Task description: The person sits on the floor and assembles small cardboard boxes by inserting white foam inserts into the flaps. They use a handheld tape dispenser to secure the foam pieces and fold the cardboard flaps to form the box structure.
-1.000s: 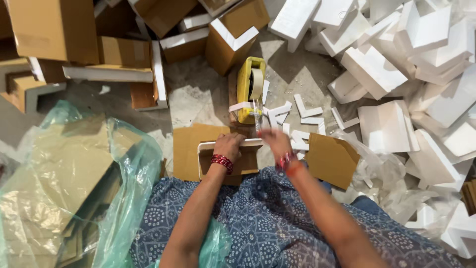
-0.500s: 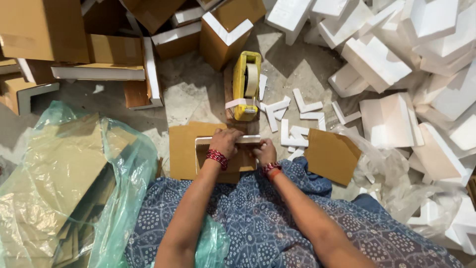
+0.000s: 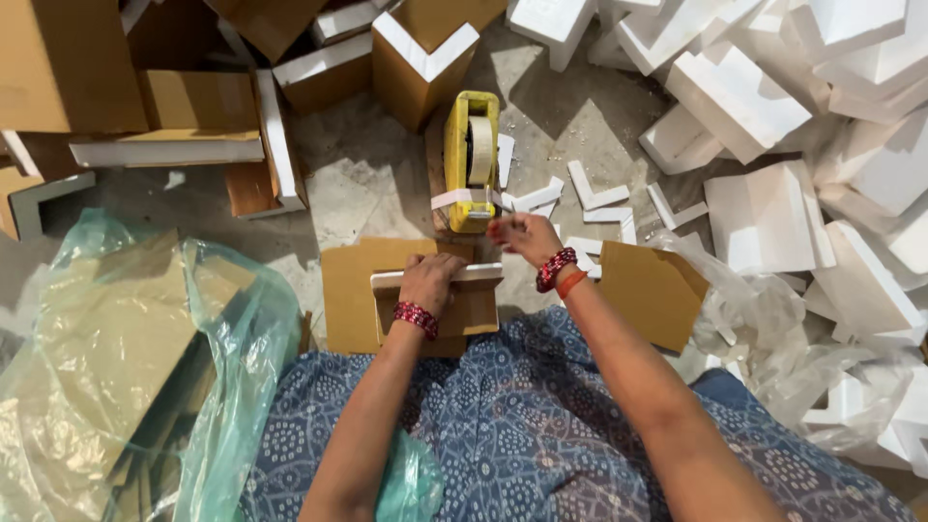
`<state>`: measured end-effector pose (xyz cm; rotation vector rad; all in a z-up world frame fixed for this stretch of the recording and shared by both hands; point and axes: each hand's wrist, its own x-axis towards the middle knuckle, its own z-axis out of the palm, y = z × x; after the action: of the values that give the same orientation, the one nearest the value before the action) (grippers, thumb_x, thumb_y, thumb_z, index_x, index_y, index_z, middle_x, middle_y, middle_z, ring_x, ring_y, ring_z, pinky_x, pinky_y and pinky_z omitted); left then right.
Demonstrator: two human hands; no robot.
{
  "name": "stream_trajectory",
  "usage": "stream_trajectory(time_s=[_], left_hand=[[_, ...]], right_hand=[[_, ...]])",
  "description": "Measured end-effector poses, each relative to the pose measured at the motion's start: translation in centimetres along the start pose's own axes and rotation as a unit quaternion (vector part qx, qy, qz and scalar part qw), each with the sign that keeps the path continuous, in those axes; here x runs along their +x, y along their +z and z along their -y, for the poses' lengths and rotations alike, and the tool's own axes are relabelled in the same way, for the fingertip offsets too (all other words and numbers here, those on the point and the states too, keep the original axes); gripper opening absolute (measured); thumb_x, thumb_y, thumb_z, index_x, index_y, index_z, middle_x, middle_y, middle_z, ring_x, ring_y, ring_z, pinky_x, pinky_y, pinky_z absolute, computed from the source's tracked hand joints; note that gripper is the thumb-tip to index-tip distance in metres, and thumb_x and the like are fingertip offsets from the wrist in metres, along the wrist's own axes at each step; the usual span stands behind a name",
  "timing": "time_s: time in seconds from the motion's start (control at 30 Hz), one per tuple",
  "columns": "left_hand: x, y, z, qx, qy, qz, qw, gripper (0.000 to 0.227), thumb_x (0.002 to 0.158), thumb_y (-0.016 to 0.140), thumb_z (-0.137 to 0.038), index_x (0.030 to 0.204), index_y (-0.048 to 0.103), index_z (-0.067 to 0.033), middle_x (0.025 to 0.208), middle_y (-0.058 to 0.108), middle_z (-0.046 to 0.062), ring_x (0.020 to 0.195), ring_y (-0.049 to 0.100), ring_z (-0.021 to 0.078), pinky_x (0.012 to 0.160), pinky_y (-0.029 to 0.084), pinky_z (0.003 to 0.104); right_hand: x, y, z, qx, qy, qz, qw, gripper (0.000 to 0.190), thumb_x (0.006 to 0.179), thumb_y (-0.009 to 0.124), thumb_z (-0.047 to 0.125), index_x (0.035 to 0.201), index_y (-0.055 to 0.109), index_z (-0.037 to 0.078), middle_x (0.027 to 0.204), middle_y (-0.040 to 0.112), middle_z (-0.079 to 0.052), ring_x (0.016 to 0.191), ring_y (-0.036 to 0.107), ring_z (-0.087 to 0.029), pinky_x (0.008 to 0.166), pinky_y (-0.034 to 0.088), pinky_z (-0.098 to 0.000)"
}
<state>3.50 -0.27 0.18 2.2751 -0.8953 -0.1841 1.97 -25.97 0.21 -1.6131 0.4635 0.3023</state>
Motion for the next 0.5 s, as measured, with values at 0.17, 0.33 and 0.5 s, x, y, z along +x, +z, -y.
stream_trajectory(time_s=[0.17,0.33,0.5], left_hand=[[-0.4,-0.2,-0.2,-0.01,0.001,-0.008,1.0,0.044,0.068,0.072,-0.003,0.109,0.071,-0.0181,0.104,0.073,0.002,0.104,0.066,0.0235,0.092,0.042,0.042],[-0.6,1.5,0.9,-0.011,0.026,-0.007,1.0,0.036,0.075,0.066,-0.006,0.109,0.071,-0.0178,0.104,0.074,0.003,0.103,0.066,0.024,0.09,0.042,0.044],[-0.3,4.4,1.3,0.033,0.096,-0.074,0.992,0.028,0.089,0.055,-0.012,0.112,0.07,-0.0183,0.108,0.073,0.002,0.102,0.067,0.0213,0.089,0.043,0.043]], right_hand=[[0.6,2.1,-0.5,-0.026,-0.013,-0.015,0.999,0.025,0.095,0.075,0.025,0.103,0.078,0.001,0.094,0.08,-0.003,0.082,0.074,-0.008,0.072,0.06,-0.023],[3.0,1.1,-7.0,-0.167,0.016,-0.09,0.982,0.027,0.089,0.081,0.027,0.098,0.081,0.002,0.088,0.079,-0.005,0.077,0.071,-0.012,0.07,0.057,-0.0308],[7.4,-1.2,-14.7,-0.427,0.084,0.136,0.89,0.023,0.089,0.076,0.028,0.1,0.079,0.007,0.094,0.078,-0.009,0.085,0.071,-0.018,0.076,0.057,-0.035]])
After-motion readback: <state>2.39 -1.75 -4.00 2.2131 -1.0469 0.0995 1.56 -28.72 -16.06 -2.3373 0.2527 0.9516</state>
